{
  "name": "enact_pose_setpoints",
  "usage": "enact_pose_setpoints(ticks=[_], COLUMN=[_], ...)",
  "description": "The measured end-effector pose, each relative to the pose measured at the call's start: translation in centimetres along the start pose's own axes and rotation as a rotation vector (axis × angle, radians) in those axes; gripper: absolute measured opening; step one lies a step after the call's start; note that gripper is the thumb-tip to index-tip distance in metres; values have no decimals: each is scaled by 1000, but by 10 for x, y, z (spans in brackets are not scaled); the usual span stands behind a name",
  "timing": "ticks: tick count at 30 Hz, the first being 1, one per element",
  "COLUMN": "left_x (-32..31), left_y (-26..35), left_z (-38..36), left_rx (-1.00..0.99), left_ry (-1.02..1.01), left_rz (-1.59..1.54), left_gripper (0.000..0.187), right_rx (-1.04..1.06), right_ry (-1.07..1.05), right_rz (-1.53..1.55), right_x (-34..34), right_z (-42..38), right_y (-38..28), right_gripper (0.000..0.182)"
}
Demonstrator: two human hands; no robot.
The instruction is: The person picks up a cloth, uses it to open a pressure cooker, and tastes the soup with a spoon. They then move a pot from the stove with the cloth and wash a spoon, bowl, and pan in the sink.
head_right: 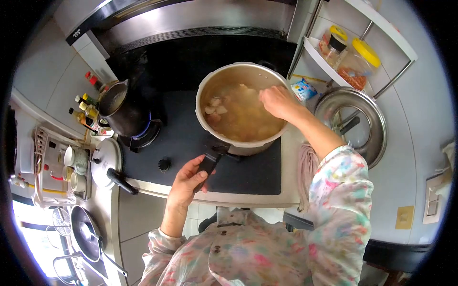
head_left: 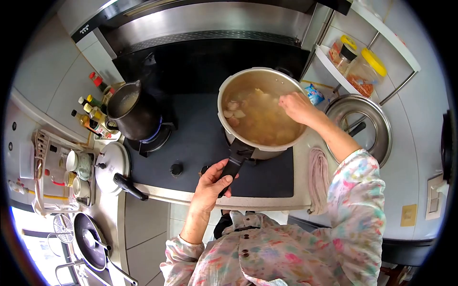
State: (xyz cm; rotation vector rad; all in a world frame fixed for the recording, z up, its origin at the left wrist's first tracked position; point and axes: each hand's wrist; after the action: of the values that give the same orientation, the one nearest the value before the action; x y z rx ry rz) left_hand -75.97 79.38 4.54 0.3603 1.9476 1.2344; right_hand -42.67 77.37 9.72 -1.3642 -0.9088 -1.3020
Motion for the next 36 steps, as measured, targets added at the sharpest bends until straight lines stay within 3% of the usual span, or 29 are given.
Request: enact_pose_setpoints(ticks=[3,6,9,19,23,29,36], left_x=[1,2,4,4,3,4,4], left_y=[0,-2,-3,-3,-3,-3,-5], left_z=[0,1,1,1,1,1,1], left_rx=[5,3,3,3,-5,2,-7], left_ry=[-11,-14,-25,-32,-30,-38,-26], left_rz=[-7,-7,-7,-10,-22,-20,-29], left_gripper=[48,49,49,48,48,48,48], right_rx=[-14,-225,-400,-571,-471,-401,-542], right_ry=[-63,-264,-311,-30,145,222,255], right_rz=[18,245,568,1232,1268,993,944], right_x=[4,14,-1,10,18,33,29], right_z=[4,6,8,16,11,1,-7], right_y=[-6,-19,-21,-31,-27,-16,-2], right_gripper=[18,18,18,16,17,20,18])
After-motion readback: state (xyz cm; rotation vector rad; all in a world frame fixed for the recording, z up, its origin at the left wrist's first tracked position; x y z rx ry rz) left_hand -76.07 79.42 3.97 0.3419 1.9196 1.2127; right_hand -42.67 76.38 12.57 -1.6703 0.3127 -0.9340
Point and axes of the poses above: each hand's wrist, its own z-axis towards the middle knuckle, its own x-axis out of the back of the hand, y = z × x, and after that the axes turned 3 degrees about -x, right-handed
